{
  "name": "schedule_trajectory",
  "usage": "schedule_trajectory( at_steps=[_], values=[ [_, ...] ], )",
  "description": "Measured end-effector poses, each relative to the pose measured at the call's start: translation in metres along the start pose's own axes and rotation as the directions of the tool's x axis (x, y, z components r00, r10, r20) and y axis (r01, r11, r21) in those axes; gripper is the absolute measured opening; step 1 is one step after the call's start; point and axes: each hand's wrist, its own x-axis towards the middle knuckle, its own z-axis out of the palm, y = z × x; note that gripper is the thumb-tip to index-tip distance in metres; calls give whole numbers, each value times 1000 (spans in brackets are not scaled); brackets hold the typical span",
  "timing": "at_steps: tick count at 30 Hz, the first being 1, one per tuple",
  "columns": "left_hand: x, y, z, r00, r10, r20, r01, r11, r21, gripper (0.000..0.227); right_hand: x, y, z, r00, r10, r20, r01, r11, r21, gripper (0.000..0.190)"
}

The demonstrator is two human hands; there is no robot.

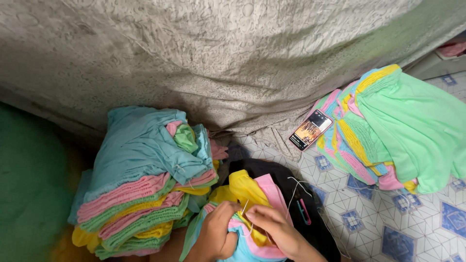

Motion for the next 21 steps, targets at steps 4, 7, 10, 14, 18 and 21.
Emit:
schedule_trajectory(
  at_steps=[4,7,10,14,18,21],
  values=[
    [3,11,-3,1000,-12,26,13,1000,-21,44,17,-5,-3,992,-75,-99,71,997,-39,11],
    [5,24,-6,987,-150,60,154,985,-73,43,19,-11,-7,998,-42,-55,41,999,-20,4],
    [6,23,-6,970,-230,73,234,971,-51,38,19,-16,-7,995,-64,-73,57,994,-92,7],
    [-2,19,1,973,-230,31,230,973,-13,38,18,-2,-19,955,-245,-168,213,959,-190,4],
    [-19,-2,8,933,-356,-59,359,933,41,93,14,-36,-83,447,-777,-443,382,614,-691,6],
    [-12,6,5,942,-336,-4,334,937,103,42,12,-48,-133,121,-978,-169,84,180,-980,11]
  ],
)
